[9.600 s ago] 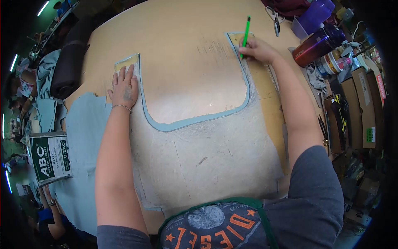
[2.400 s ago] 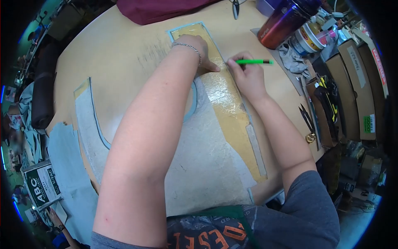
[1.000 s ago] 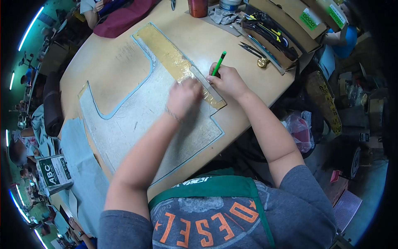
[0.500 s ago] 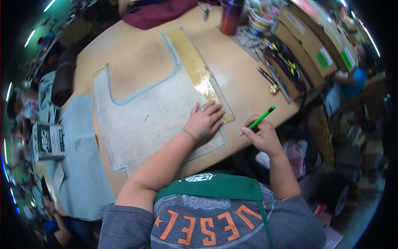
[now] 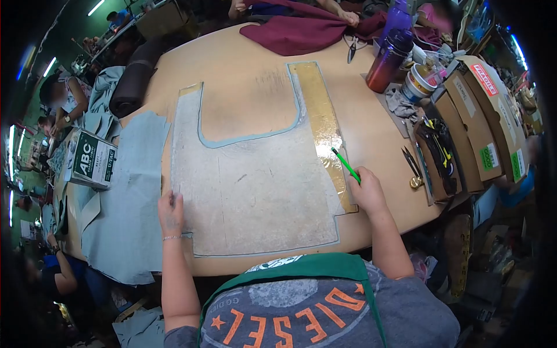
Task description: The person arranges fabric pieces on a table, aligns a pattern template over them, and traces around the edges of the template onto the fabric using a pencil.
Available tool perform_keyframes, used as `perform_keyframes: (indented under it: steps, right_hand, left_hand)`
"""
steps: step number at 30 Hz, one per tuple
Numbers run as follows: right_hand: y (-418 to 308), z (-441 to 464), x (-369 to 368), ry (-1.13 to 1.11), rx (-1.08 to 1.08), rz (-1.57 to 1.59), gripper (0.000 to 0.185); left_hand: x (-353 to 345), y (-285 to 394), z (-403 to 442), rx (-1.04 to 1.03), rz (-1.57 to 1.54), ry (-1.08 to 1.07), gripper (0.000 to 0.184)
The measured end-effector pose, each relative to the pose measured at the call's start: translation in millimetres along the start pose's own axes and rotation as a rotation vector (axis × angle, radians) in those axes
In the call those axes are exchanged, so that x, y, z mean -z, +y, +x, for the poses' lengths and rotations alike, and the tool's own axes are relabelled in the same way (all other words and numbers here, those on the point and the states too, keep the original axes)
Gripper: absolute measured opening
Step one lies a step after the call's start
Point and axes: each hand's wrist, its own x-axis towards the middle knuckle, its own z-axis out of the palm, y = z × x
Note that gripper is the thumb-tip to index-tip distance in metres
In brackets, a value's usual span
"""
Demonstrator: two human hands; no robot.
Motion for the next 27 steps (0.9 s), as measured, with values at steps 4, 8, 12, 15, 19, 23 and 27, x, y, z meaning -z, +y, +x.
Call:
perform_keyframes:
  steps: [4,8,12,15,19,23,27]
  right_hand:
    - [-9,6,0,-0.001,-0.140,0.054,0.025]
    - [9,11,-5,-0.051,-0.212,0.258,0.032]
    - [1,7,4,-0.103,-0.186,0.317,0.034]
    - [3,-1,-3,-0.073,-0.071,0.150,0.036]
    - [-17,-1,8,-0.211,-0.130,0.084,0.040]
    - [-9,-2,10,-0.272,-0.045,0.070,0.043]
    - [-6,-8,18,-0.387,0.015,0.166,0.054]
  left_hand:
    - [-13,-15,0,0.110,0.086,0.093,0.041]
    - [-14,-18,16,0.349,-0.054,0.034,0.033]
    - [-1,-35,22,0.545,-0.775,-0.016,0.029]
    - [16,-42,13,0.527,-0.882,-0.131,0.029]
    - [21,-65,5,0.512,-0.720,-0.258,0.034]
    - [28,-47,1,0.445,-0.812,-0.365,0.042]
    - [26,-68,-5,0.420,-0.971,-0.307,0.046]
